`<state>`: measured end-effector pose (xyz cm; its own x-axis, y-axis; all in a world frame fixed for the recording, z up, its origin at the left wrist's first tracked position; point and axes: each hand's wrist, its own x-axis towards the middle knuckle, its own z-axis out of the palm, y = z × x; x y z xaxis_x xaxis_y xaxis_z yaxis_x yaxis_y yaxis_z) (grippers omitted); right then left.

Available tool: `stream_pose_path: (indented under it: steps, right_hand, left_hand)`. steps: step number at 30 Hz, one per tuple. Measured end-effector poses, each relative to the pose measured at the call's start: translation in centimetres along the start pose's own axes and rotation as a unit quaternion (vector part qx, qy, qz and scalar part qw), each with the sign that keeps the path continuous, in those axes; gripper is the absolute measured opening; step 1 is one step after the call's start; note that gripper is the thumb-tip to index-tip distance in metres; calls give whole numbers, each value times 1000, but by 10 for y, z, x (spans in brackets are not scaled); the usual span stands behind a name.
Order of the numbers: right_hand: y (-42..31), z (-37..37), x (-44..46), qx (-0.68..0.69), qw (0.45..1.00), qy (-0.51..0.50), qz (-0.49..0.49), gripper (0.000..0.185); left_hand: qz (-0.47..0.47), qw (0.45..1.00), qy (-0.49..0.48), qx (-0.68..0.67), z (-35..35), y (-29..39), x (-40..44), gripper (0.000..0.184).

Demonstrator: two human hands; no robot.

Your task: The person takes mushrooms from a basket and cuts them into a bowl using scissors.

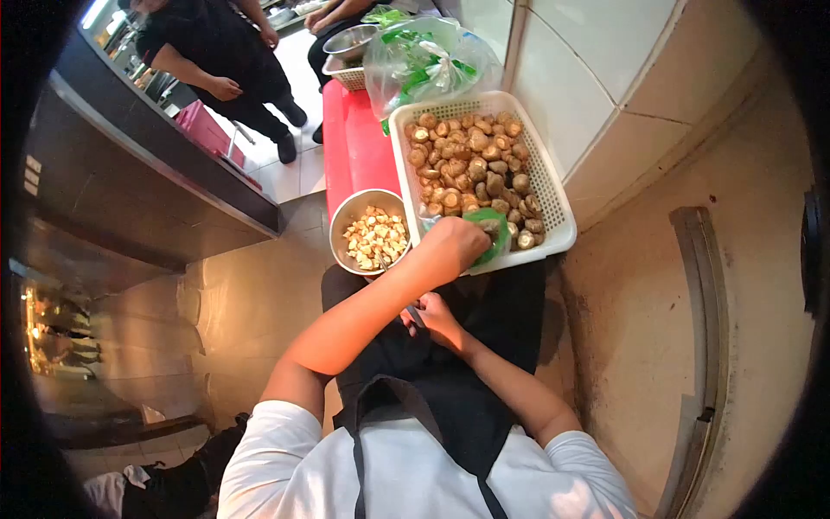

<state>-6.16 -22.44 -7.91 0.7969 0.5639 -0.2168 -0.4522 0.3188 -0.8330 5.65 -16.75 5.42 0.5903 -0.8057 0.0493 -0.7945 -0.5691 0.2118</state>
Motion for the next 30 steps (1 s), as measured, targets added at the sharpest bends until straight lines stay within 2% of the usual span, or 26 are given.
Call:
stream_pose_path:
  steps: [3,5,7,9,10,11,12,15,20,22,24,26,28,30]
  right_hand:
    - [-19,7,-2,-22,1000,8,7,29]
    - [-33,14,-4,-37,998,37,32,20]
    - [-30,10,-2,-55,997,44,40,21]
    - [-31,11,-2,-71,996,38,41,20]
    - [-26,7,1,-84,995,37,44,31]
    - [-22,5,2,-80,996,30,36,32]
    - [-25,6,1,-76,996,26,29,32]
    - [-30,4,-2,-66,997,26,23,33]
    - [-31,2,-5,-58,998,32,18,36]
    - [-31,0,-7,-82,996,23,7,36]
    - [-42,3,-8,-136,990,28,27,39]
    - [-35,3,-10,-195,979,47,-23,42]
    - [-30,5,-9,-240,968,59,-52,47]
    - [-31,9,-9,-273,956,72,-72,52]
  left_hand:
    - [4,997,-67,35,1,-4,8,8]
    - [38,998,-44,18,14,-17,13,8]
    - [39,993,-98,50,10,-16,19,10]
    - [123,976,-65,165,37,-19,20,11]
    - [145,969,-46,195,34,-16,19,12]
    - [170,960,-28,223,31,-13,20,12]
    - [173,963,-4,206,30,-16,20,14]
    - [80,995,-55,-12,20,-31,21,16]
    - [-9,976,34,-214,-29,-22,4,39]
    - [-10,946,135,-294,-25,-29,-3,40]
    - [-90,877,208,-423,-10,-42,-22,37]
    - [-192,738,221,-608,-5,-52,-49,34]
    - [-230,664,284,-652,-10,-58,-79,34]
    - [-265,633,324,-651,-11,-62,-108,34]
